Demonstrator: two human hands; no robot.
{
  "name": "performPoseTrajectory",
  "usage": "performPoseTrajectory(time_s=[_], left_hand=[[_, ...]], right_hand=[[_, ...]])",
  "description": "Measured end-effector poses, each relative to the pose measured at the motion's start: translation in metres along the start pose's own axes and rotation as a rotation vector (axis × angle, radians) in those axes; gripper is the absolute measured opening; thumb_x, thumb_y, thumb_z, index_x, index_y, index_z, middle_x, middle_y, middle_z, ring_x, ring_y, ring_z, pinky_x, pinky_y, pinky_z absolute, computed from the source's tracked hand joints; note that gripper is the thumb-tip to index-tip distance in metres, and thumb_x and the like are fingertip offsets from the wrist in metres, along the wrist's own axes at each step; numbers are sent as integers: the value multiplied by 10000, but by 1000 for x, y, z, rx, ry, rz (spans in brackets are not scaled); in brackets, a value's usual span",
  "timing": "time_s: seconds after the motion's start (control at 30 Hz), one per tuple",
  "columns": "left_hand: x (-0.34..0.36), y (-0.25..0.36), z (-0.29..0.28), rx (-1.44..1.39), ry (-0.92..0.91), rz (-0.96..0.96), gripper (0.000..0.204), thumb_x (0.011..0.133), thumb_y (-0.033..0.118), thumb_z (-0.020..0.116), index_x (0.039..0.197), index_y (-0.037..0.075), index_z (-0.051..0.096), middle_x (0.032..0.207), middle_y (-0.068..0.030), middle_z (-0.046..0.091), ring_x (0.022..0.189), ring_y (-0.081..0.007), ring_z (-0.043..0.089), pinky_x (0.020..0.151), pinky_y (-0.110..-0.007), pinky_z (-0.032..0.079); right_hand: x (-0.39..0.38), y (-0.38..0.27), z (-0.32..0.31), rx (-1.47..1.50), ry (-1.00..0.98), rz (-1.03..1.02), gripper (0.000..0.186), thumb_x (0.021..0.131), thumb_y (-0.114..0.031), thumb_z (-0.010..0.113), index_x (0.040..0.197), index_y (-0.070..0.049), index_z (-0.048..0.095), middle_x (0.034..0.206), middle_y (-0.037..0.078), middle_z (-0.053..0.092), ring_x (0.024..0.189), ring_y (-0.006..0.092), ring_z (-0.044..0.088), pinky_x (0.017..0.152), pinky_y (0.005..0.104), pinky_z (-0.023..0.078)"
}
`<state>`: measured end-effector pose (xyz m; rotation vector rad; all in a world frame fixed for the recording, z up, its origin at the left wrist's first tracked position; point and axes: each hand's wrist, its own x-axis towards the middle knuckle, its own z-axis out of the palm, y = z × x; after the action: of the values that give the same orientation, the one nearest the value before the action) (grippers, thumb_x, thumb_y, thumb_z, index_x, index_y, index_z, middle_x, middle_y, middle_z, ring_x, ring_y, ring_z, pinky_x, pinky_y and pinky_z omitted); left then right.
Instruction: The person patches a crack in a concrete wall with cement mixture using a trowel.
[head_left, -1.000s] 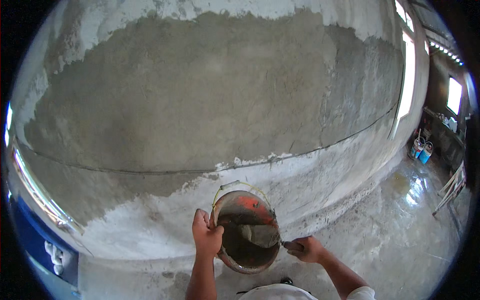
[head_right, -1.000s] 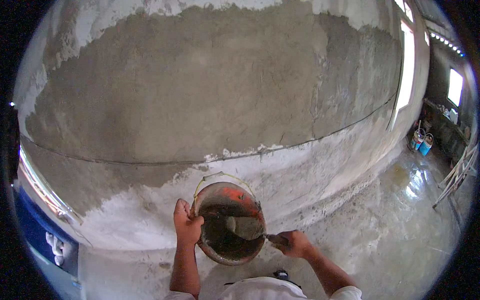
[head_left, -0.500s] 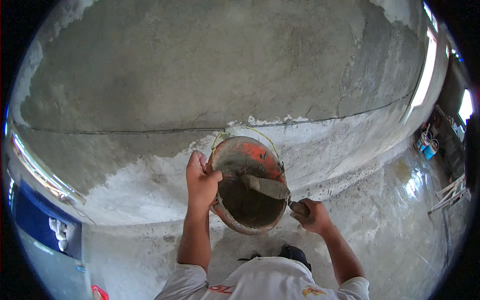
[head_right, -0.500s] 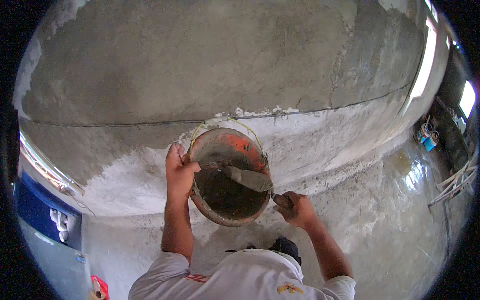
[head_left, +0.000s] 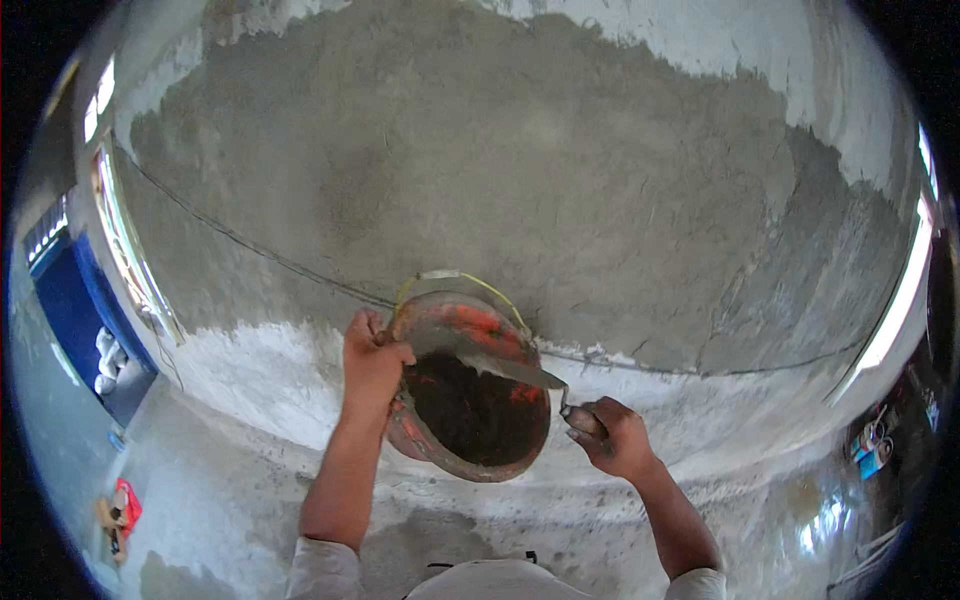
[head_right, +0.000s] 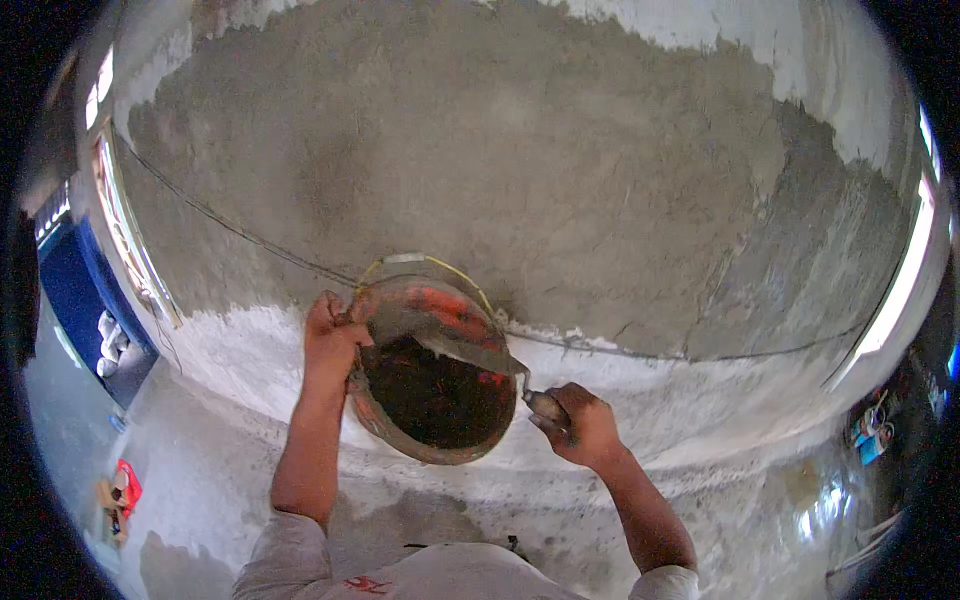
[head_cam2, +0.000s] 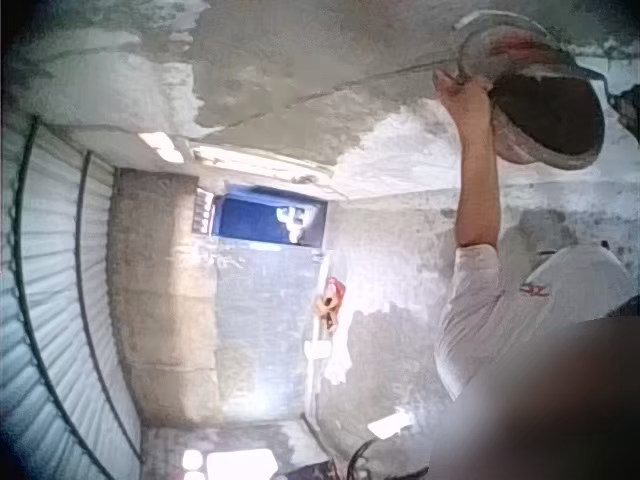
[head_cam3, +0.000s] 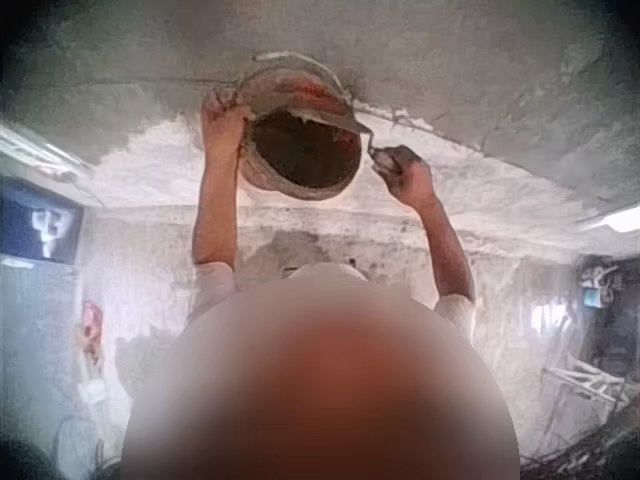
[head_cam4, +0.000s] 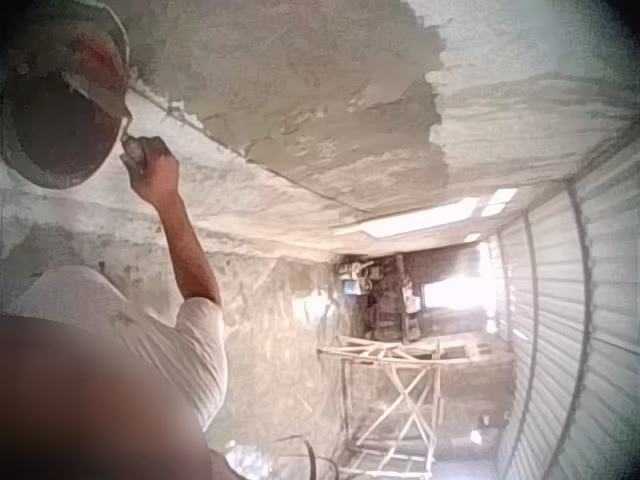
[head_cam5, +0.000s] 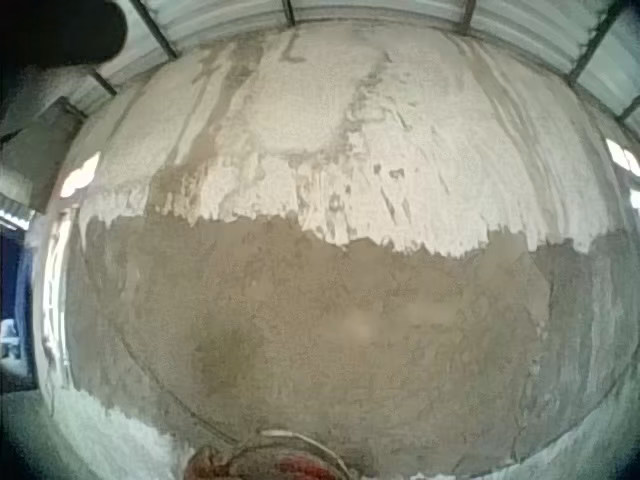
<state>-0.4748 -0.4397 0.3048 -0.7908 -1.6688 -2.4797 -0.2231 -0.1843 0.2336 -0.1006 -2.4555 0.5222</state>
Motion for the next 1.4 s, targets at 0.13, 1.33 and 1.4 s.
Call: performPoseTrajectory(time_s=[0.13, 1.33, 1.4], left_hand=[[16, 45, 12, 165, 150, -18, 361, 589, -89, 596, 850, 80, 411, 881, -31, 457, 796, -150, 480, 607, -302, 415], [-116, -21, -165, 415, 400, 2, 335, 640, -102, 582, 768, 84, 335, 697, 5, 331, 608, -149, 375, 546, -327, 349], [-140, -38, -187, 258, 379, 91, 374, 791, -103, 604, 807, 135, 316, 785, 23, 298, 766, -92, 418, 626, -257, 404]], right_hand=[[58, 24, -28, 50, 27, -189, 320, 820, -178, 789, 1095, -49, 688, 943, 185, 696, 822, 383, 689, 724, 404, 556], [371, -86, -190, 523, 568, 133, 544, 984, -460, 637, 1186, 38, 556, 825, 128, 654, 582, 200, 600, 503, 360, 481], [392, -86, -185, 602, 463, 124, 516, 998, -469, 615, 1144, 24, 568, 814, 130, 644, 572, 205, 597, 494, 369, 488]])
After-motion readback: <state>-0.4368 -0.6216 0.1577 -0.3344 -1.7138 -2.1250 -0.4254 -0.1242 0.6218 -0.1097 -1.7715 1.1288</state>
